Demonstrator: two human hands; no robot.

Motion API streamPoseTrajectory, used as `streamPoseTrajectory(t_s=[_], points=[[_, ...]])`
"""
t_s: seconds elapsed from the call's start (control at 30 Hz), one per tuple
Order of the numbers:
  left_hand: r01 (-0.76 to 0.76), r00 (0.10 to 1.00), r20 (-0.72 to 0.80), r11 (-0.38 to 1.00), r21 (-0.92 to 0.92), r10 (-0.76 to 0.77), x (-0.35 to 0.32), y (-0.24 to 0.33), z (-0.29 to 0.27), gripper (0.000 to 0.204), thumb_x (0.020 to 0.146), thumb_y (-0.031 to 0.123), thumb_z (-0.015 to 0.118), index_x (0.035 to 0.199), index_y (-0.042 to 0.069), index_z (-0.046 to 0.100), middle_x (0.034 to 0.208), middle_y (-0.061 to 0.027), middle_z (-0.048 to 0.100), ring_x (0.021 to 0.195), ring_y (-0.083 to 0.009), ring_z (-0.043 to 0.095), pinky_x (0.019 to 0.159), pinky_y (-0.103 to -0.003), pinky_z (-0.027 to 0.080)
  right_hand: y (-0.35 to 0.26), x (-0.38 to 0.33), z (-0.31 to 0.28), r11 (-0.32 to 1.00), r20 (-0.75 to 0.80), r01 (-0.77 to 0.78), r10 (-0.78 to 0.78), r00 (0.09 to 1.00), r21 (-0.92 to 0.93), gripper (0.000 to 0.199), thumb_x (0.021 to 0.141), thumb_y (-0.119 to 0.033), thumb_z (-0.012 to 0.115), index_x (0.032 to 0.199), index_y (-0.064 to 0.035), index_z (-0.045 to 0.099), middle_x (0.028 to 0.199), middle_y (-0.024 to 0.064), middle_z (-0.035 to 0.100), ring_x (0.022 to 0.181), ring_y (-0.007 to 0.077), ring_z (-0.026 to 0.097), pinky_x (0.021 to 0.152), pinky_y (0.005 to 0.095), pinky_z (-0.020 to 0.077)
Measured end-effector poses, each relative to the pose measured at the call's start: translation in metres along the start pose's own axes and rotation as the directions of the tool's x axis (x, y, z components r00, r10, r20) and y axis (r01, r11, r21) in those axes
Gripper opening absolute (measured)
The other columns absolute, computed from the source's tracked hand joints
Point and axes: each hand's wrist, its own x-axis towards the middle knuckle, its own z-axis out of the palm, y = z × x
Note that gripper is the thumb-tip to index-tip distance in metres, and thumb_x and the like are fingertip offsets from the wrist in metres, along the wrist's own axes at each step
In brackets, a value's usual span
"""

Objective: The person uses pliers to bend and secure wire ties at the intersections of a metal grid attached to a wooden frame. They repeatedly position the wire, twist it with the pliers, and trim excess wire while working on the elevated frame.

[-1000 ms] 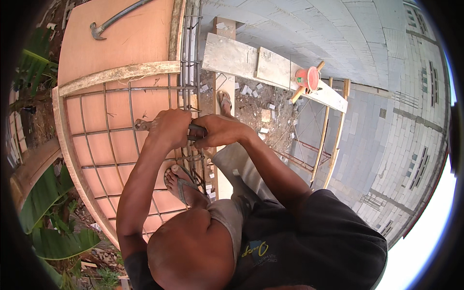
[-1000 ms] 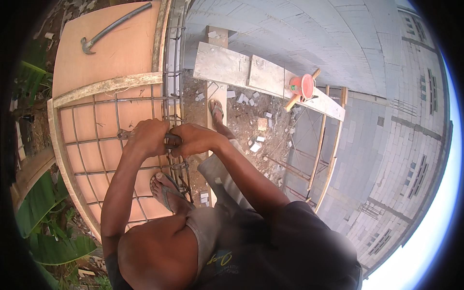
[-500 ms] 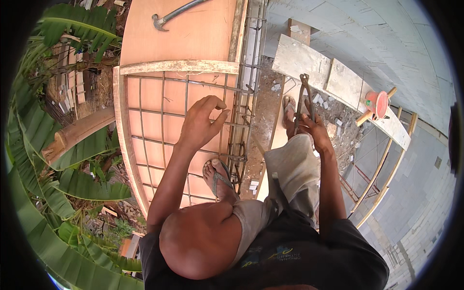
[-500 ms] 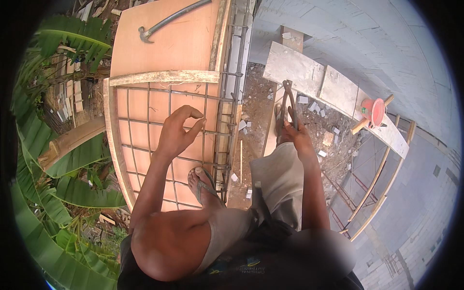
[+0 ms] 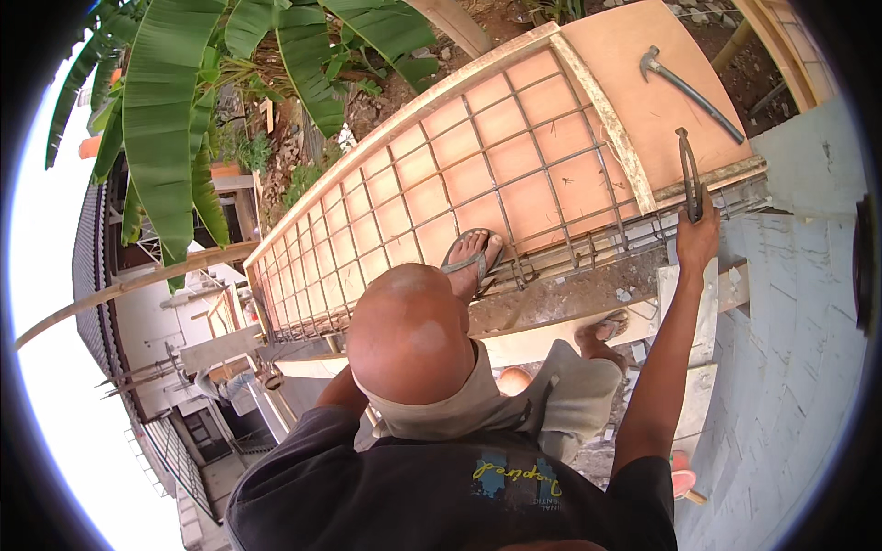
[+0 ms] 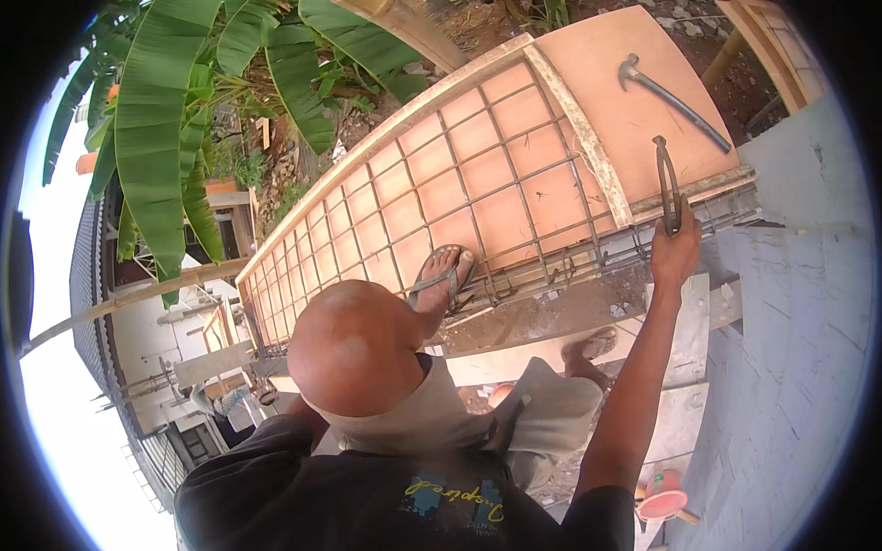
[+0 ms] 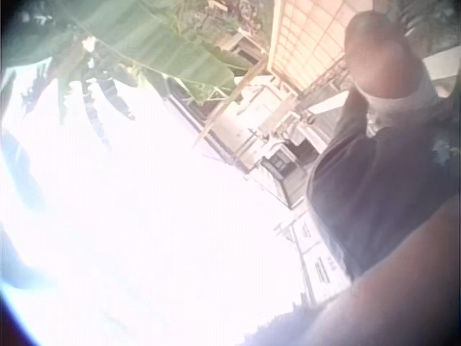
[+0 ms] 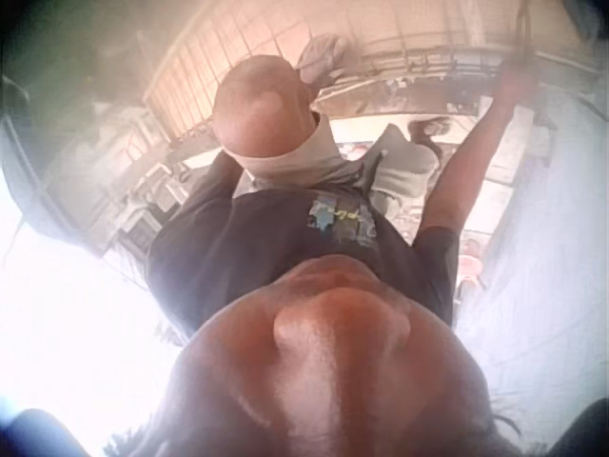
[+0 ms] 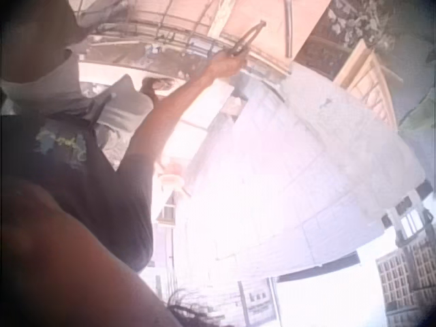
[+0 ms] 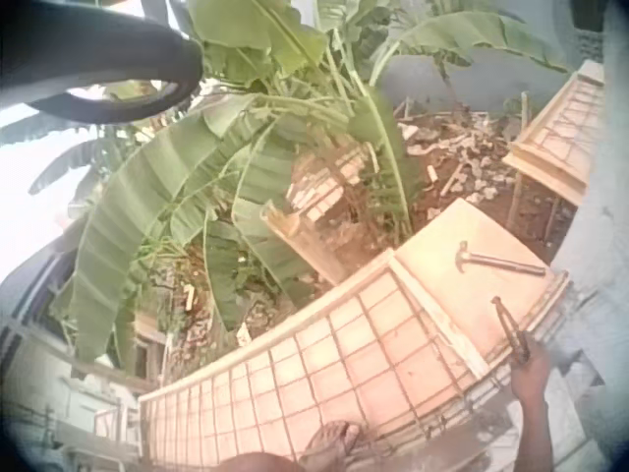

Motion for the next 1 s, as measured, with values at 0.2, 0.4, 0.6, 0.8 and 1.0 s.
streamPoseTrajectory(t_s=[0.2, 0.4, 0.6, 0.8, 1.0], points=[[0.247, 0.968, -0.014, 0.964, -0.095, -0.249, -0.145, -0.149, 0.012, 0.025, 0.100, 0.027, 0.076, 0.101, 0.003, 0.072, 0.093, -0.0109, 0.078, 0.085, -0.0193, 0.073, 0.080, -0.037, 0.058, 0.004, 0.009, 0.031, 0.908, 0.189, 0.130, -0.058, 0.980, -0.398, 0.068, 0.087, -0.026, 0.076, 0.153, -0.0284, 0.061, 0.150, 0.0189, 0.056, 0.136, 0.0436, 0.053, 0.105, 0.0667, 0.0485], [0.334, 0.942, 0.051, 0.908, -0.252, -0.332, -0.235, -0.202, 0.099, 0.026, 0.098, 0.030, 0.076, 0.100, 0.005, 0.073, 0.092, -0.0101, 0.078, 0.085, -0.0191, 0.073, 0.080, -0.037, 0.058, -0.043, -0.058, 0.038, 0.838, 0.274, 0.545, -0.531, 0.802, 0.031, 0.068, 0.078, -0.012, 0.083, 0.144, -0.0101, 0.069, 0.134, 0.0208, 0.066, 0.130, 0.0415, 0.058, 0.112, 0.0520, 0.0468], [0.379, 0.919, 0.047, 0.848, -0.370, -0.391, -0.302, -0.238, 0.162, 0.027, 0.097, 0.033, 0.076, 0.098, 0.006, 0.074, 0.091, -0.0094, 0.078, 0.085, -0.0189, 0.073, 0.079, -0.037, 0.058, -0.082, -0.162, 0.072, 0.633, 0.667, 0.773, -0.587, 0.460, 0.024, 0.075, 0.079, -0.024, 0.084, 0.150, -0.0167, 0.065, 0.145, 0.0161, 0.061, 0.138, 0.0362, 0.052, 0.116, 0.0564, 0.0399], [0.419, 0.887, 0.011, 0.793, -0.441, -0.463, -0.390, -0.291, 0.210, 0.028, 0.096, 0.035, 0.076, 0.096, 0.007, 0.076, 0.091, -0.0086, 0.078, 0.085, -0.0188, 0.074, 0.079, -0.037, 0.058, -0.069, -0.172, 0.092, 0.582, 0.684, 0.808, -0.553, 0.475, -0.090, 0.071, 0.081, -0.034, 0.085, 0.150, -0.0285, 0.065, 0.145, 0.0111, 0.061, 0.141, 0.0326, 0.051, 0.119, 0.0576, 0.0366], [0.455, 0.869, -0.037, 0.825, -0.336, -0.494, -0.492, -0.376, 0.259, 0.022, 0.084, 0.032, 0.081, 0.090, 0.012, 0.078, 0.085, -0.0080, 0.078, 0.083, -0.0208, 0.073, 0.080, -0.040, 0.056, -0.067, -0.189, 0.102, 0.638, 0.726, 0.762, -0.472, 0.500, -0.110, 0.070, 0.081, -0.040, 0.086, 0.148, -0.0318, 0.066, 0.146, 0.0084, 0.062, 0.143, 0.0321, 0.050, 0.120, 0.0588, 0.0383]])
